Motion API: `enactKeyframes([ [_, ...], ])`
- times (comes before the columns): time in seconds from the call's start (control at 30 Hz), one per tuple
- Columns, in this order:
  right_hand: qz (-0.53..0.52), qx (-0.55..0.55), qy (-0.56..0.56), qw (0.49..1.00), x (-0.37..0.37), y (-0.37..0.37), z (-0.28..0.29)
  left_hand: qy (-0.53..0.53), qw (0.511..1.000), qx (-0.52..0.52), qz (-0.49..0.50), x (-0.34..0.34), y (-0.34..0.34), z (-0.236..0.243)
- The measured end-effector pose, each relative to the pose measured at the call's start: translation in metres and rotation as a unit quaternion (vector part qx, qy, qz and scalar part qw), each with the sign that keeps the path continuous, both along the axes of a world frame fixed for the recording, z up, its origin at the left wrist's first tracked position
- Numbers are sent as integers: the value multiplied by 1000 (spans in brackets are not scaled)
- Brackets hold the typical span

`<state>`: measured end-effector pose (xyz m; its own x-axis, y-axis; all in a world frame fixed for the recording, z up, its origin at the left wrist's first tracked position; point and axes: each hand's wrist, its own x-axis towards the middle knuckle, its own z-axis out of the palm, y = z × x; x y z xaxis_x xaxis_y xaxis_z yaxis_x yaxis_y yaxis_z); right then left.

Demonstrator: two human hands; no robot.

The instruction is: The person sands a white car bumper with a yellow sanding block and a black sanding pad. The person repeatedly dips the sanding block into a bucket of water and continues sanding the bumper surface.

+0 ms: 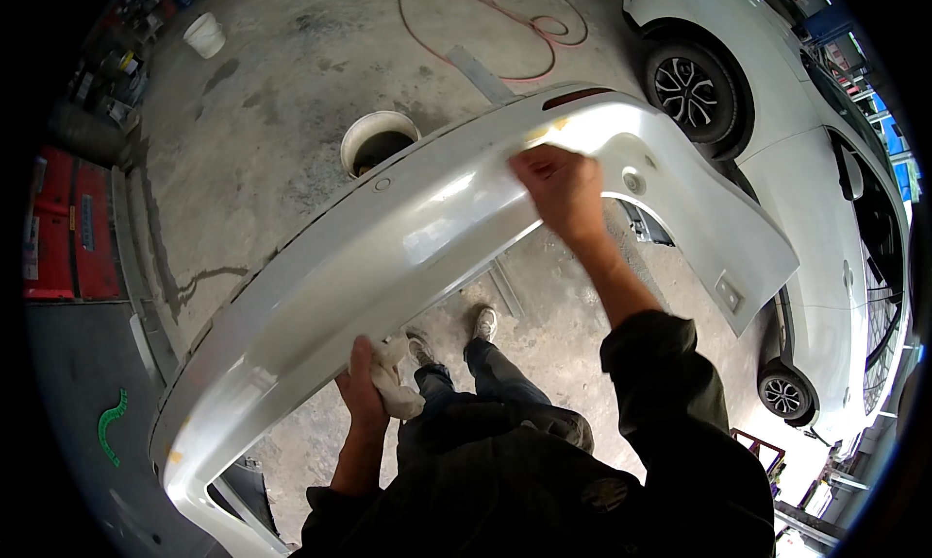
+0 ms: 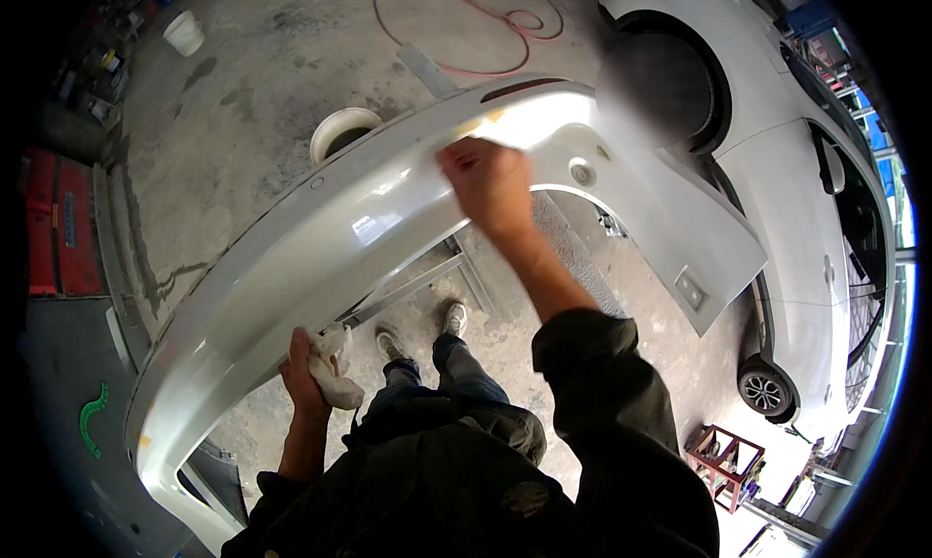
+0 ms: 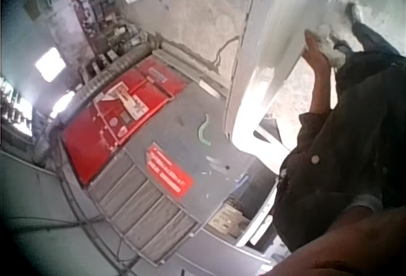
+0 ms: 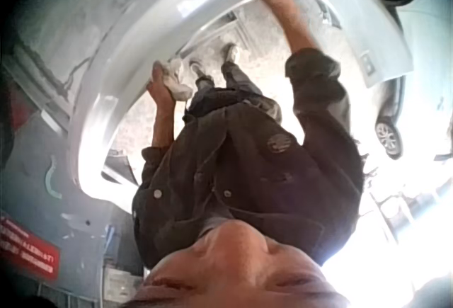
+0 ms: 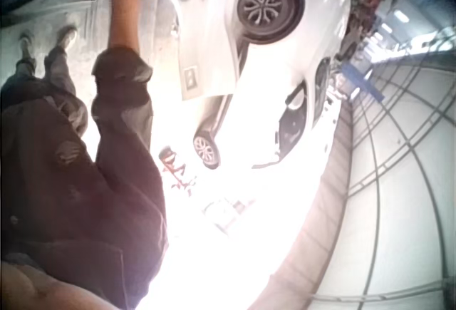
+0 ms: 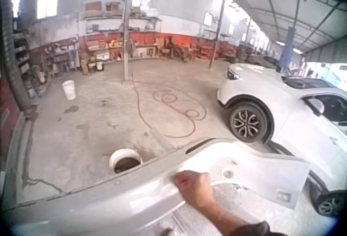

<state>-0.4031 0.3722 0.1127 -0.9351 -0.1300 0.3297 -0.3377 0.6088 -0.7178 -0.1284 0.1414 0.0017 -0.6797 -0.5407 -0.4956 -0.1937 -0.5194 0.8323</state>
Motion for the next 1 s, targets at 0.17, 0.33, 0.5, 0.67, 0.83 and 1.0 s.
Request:
enactKeyframes([
  [0.17,-57,12,-19,998,-12,18,-2,-8,999,35,-18,2,-5,4],
  [0.33,28,-17,12,999,37,-24,-11,9,999,30,-8,-6,4,25],
  [0.5,-53,38,-27,998,25,16,-19,15,999,0,-30,-8,2,29],
  [0.67,8,68,14,998,31,10,-20,-16,999,-11,-39,-11,6,38],
  [0.83,-23,29,-6,999,33,13,-27,-26,999,16,-27,-14,6,45],
  [1.0,31,1,6,1000,40,-20,-6,-25,1000,-8,-6,-21,12,48],
])
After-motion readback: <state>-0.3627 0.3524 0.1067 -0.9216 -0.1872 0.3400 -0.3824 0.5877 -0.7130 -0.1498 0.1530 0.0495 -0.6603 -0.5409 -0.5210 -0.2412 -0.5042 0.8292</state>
